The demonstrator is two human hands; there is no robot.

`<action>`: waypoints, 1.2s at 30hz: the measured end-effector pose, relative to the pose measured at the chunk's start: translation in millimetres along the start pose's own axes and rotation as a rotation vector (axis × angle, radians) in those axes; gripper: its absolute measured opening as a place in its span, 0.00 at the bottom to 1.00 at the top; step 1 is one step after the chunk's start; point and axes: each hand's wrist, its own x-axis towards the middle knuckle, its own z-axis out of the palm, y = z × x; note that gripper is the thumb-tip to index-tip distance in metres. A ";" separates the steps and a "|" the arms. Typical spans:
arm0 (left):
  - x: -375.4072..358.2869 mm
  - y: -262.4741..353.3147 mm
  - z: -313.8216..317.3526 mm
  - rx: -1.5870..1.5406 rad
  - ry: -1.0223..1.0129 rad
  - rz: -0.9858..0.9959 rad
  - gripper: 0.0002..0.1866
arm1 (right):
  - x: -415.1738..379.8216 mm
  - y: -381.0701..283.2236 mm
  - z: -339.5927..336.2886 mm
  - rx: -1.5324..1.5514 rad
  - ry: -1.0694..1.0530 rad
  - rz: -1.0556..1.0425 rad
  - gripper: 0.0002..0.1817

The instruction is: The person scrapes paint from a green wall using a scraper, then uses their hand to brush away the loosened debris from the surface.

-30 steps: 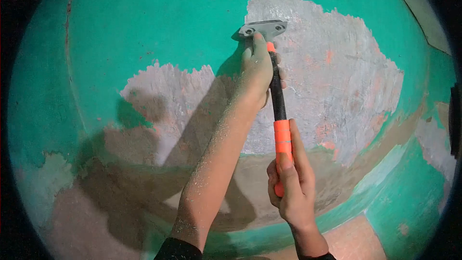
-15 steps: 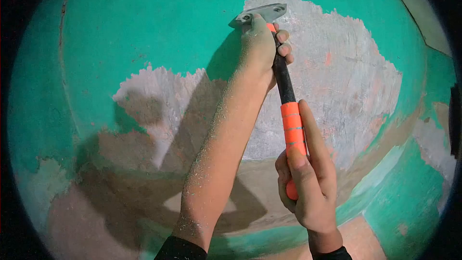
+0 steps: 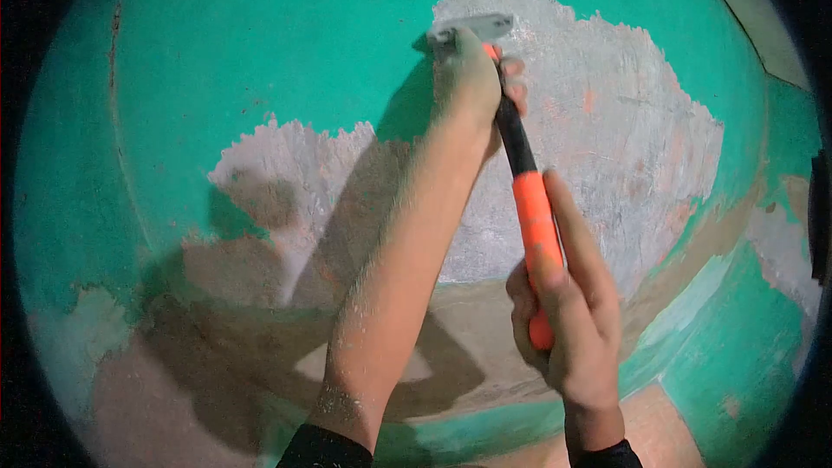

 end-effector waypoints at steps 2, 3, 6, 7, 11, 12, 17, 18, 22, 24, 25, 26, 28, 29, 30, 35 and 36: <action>14.7 11.5 6.6 -0.039 -0.012 0.036 0.16 | 16.9 -19.0 0.8 -0.053 -0.030 0.041 0.32; 19.2 15.1 9.6 -0.064 -0.021 0.040 0.16 | 20.2 -20.5 3.4 -0.052 0.001 0.018 0.32; 9.4 8.0 6.5 -0.059 -0.031 0.018 0.12 | 6.4 -12.3 0.4 -0.040 -0.003 -0.023 0.31; 2.1 4.7 6.6 -0.048 -0.014 -0.001 0.11 | 7.3 -10.4 0.8 -0.046 0.002 -0.044 0.31; 29.3 21.5 11.8 -0.101 -0.059 0.021 0.10 | 20.1 -28.7 3.9 -0.084 -0.016 -0.017 0.31; 32.3 27.9 15.4 -0.119 -0.094 0.032 0.10 | 25.4 -36.7 4.7 -0.095 -0.028 0.015 0.31; 11.7 8.7 13.2 -0.067 -0.013 0.001 0.12 | 10.5 -30.1 -1.9 -0.108 -0.007 0.006 0.31; 16.2 12.3 14.5 -0.064 -0.019 0.025 0.12 | 14.6 -28.6 -2.1 -0.121 -0.007 -0.016 0.31; 37.6 26.7 23.6 -0.132 -0.049 0.007 0.12 | 29.5 -44.4 2.5 -0.144 -0.007 -0.018 0.30; 30.6 19.9 20.2 -0.111 -0.027 -0.007 0.12 | 20.1 -38.0 -2.1 -0.151 0.010 -0.010 0.30; 22.0 8.9 18.6 -0.008 -0.015 0.085 0.12 | 14.0 -33.5 -5.8 -0.138 0.015 -0.007 0.30; 23.1 10.5 18.3 -0.020 -0.020 0.068 0.12 | 11.9 -31.3 -7.3 -0.124 0.018 -0.008 0.29; 29.8 13.6 18.6 -0.046 -0.031 0.027 0.12 | 20.9 -38.1 -2.1 -0.128 0.007 -0.017 0.30; 39.5 19.3 21.4 -0.048 -0.020 0.072 0.13 | 24.3 -40.5 -1.2 -0.130 0.002 -0.016 0.30; 39.7 21.9 22.1 -0.061 -0.032 0.075 0.13 | 27.9 -43.0 -0.2 -0.132 -0.002 -0.014 0.30; 24.8 9.3 18.5 -0.027 0.001 0.079 0.15 | 15.5 -38.2 -10.3 -0.122 -0.007 0.035 0.30; 23.5 8.2 17.7 -0.023 0.022 0.072 0.16 | 18.9 -39.0 -8.8 -0.126 -0.018 0.016 0.30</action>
